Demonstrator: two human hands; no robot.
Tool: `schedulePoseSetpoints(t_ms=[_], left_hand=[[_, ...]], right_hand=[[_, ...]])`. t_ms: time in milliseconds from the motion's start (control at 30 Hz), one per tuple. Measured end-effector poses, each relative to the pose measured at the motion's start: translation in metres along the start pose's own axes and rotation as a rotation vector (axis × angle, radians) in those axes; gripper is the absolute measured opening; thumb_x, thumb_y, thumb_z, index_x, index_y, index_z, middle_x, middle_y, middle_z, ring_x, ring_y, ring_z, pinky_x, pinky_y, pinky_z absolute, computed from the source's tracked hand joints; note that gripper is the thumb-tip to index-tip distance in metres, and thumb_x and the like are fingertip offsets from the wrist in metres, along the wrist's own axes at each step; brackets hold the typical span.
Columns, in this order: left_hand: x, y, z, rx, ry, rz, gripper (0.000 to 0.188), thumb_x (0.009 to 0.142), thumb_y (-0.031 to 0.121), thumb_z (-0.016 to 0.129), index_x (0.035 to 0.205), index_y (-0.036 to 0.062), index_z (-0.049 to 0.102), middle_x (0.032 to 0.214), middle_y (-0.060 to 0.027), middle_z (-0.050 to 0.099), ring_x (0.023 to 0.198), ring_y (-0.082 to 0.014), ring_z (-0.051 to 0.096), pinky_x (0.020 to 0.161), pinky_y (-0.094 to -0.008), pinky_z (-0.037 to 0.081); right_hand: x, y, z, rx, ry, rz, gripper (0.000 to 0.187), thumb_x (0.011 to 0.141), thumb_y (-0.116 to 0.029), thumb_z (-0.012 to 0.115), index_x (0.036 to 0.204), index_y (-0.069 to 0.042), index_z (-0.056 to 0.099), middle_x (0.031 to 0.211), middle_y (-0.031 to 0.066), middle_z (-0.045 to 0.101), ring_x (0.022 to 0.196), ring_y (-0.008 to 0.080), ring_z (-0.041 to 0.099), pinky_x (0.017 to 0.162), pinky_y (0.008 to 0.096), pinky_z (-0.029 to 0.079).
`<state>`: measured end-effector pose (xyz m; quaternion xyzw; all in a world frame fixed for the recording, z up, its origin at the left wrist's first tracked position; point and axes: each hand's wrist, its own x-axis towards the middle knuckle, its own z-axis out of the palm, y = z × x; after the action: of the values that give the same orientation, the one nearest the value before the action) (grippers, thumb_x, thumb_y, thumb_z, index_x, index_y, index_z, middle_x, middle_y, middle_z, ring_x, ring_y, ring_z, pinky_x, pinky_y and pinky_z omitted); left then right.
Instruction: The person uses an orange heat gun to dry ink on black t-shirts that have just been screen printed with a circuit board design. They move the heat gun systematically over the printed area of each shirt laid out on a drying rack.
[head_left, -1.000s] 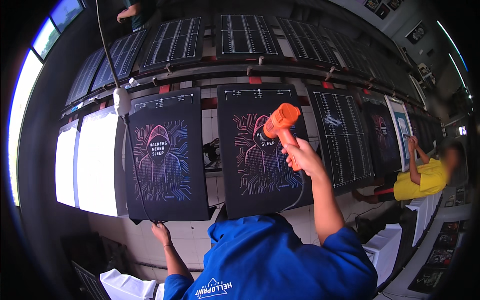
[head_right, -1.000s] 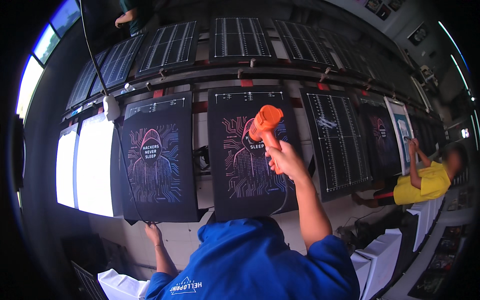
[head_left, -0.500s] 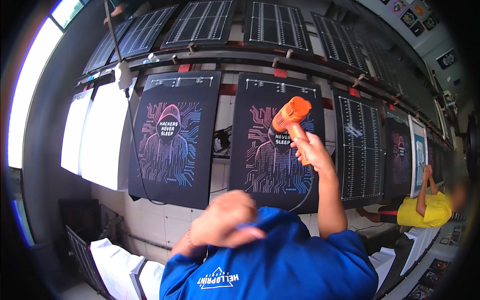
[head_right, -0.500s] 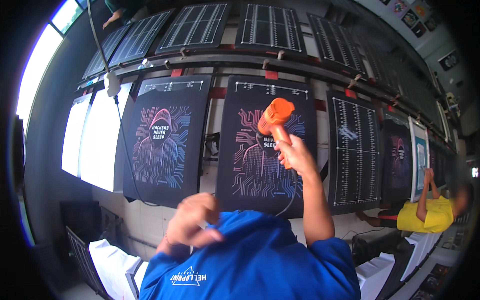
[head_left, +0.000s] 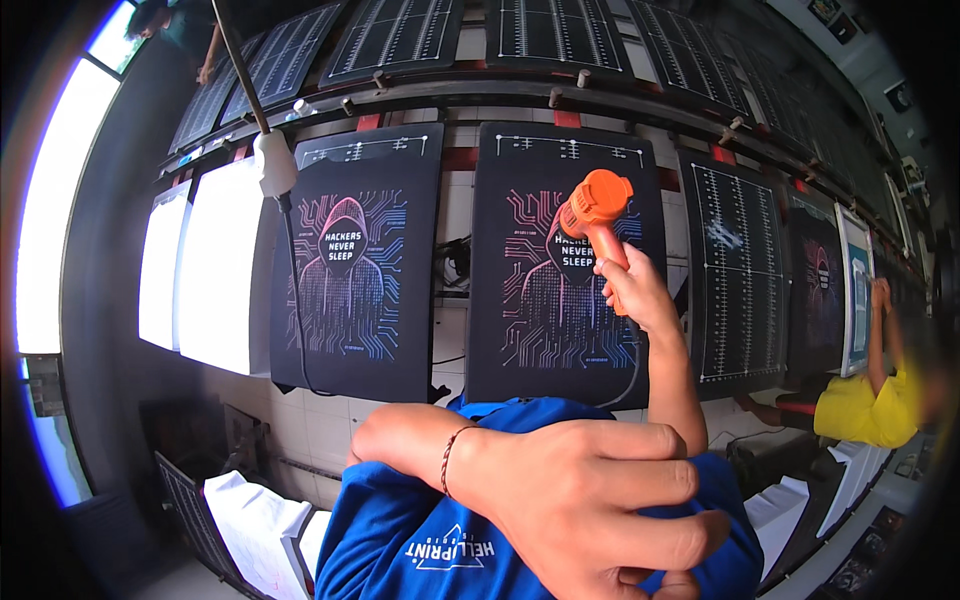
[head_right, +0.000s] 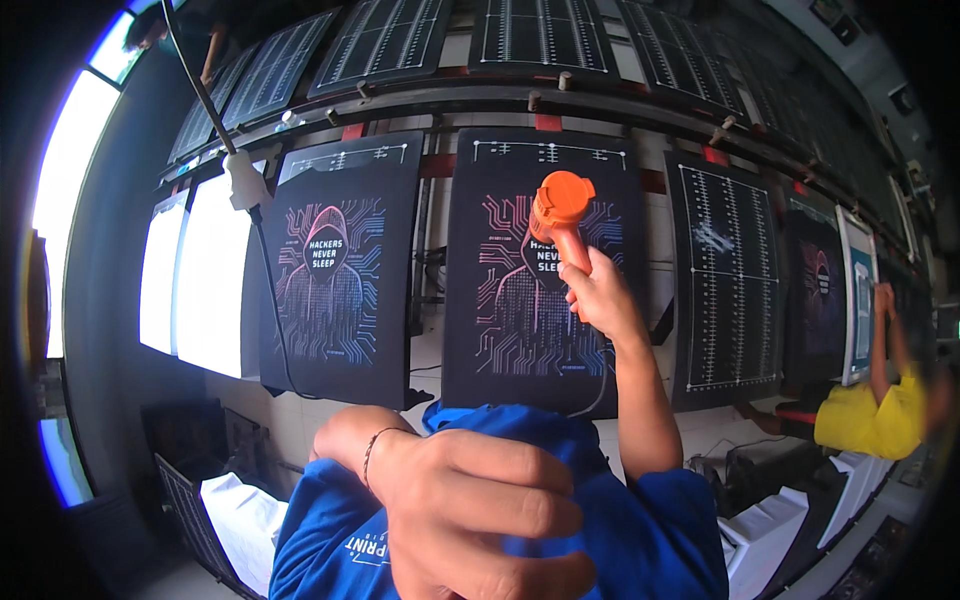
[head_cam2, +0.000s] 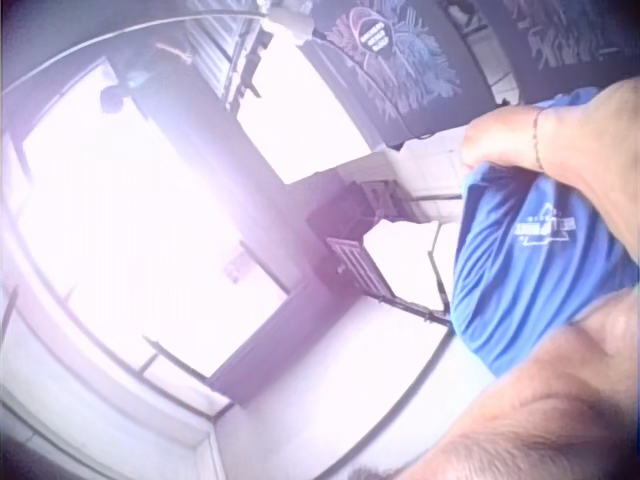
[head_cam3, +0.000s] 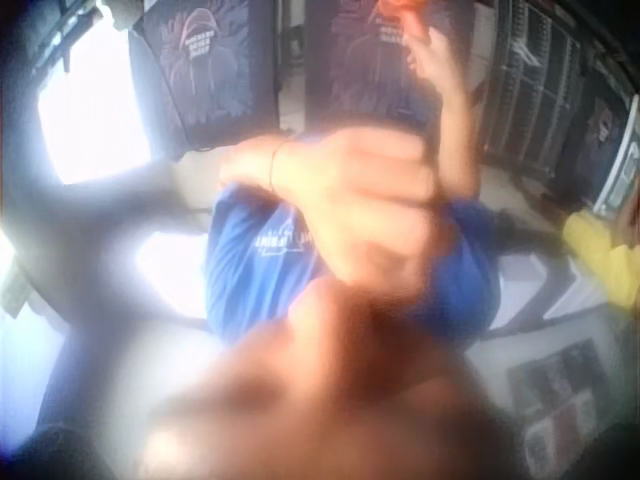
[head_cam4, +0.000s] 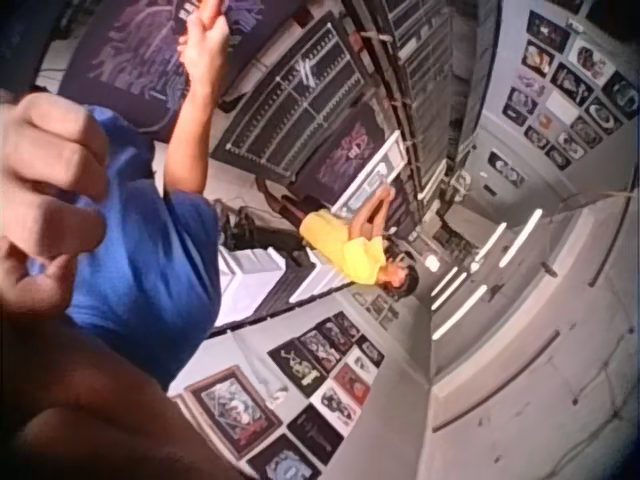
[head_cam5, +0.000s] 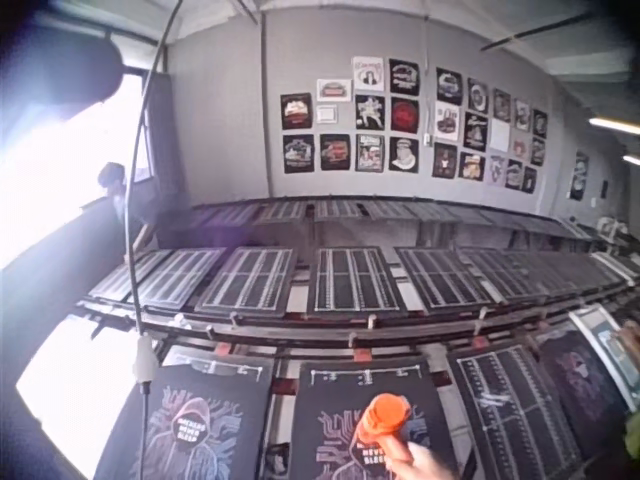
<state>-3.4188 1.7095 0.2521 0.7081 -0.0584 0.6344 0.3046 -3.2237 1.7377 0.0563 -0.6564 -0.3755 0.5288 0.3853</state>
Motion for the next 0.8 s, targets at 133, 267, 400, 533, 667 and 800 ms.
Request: schedulePoseSetpoints(t_ms=[133,267,400,533,667,800], left_hand=[[-0.005,-0.005,0.005,-0.022,0.051,0.061,0.024,0.078,0.014,0.064,0.062,0.0183,0.046,0.078,0.0006,0.057,0.055,-0.0126,0.041,0.046,-0.0268,0.031],[-0.017,-0.022,-0.010,-0.051,-0.084,0.157,0.009,0.082,0.012,0.059,0.081,0.0138,0.050,0.091,-0.0077,0.064,0.064,-0.0201,0.052,0.054,-0.0305,0.042],[-0.062,-0.038,-0.035,-0.011,-0.498,-0.145,0.012,0.083,0.012,0.061,0.089,0.0101,0.050,0.100,-0.0149,0.066,0.078,-0.0284,0.064,0.064,-0.0349,0.054],[-0.147,-0.074,-0.058,0.242,-0.508,-0.738,0.024,0.080,0.000,0.066,0.101,0.0012,0.054,0.113,-0.0168,0.063,0.102,-0.0347,0.062,0.086,-0.0426,0.051],[-0.250,-0.106,-0.125,0.794,-0.357,-0.907,0.033,0.080,0.002,0.068,0.111,-0.0010,0.057,0.126,-0.0215,0.056,0.120,-0.0394,0.052,0.104,-0.0458,0.041],[-0.325,-0.109,-0.208,1.339,-0.264,-1.054,0.051,0.091,0.015,0.063,0.136,-0.0036,0.045,0.144,-0.0287,0.040,0.136,-0.0455,0.036,0.114,-0.0500,0.029]], right_hand=[[-0.002,-0.003,0.002,-0.029,0.007,0.002,0.031,0.095,-0.020,0.055,0.117,0.002,0.056,0.090,0.0055,0.063,0.062,0.0061,0.055,0.051,0.0215,0.049],[0.000,0.000,0.000,-0.026,-0.008,0.005,0.032,0.095,-0.020,0.056,0.118,0.002,0.056,0.090,0.0054,0.063,0.061,0.0060,0.055,0.050,0.0214,0.049],[-0.003,-0.006,0.009,-0.108,0.031,0.043,0.028,0.095,-0.021,0.058,0.109,0.002,0.058,0.085,0.0043,0.062,0.060,0.0070,0.056,0.049,0.0225,0.048],[0.003,0.001,0.001,0.002,0.008,0.016,0.025,0.093,-0.022,0.060,0.104,0.001,0.058,0.083,0.0031,0.061,0.060,0.0072,0.057,0.050,0.0231,0.049],[-0.002,0.003,0.003,-0.055,0.036,0.016,0.025,0.093,-0.020,0.057,0.105,0.002,0.058,0.086,0.0041,0.062,0.061,0.0073,0.056,0.050,0.0231,0.049],[-0.005,-0.003,-0.001,-0.040,0.053,0.024,0.026,0.093,-0.021,0.057,0.105,0.002,0.059,0.082,0.0044,0.061,0.060,0.0078,0.056,0.050,0.0234,0.049]])
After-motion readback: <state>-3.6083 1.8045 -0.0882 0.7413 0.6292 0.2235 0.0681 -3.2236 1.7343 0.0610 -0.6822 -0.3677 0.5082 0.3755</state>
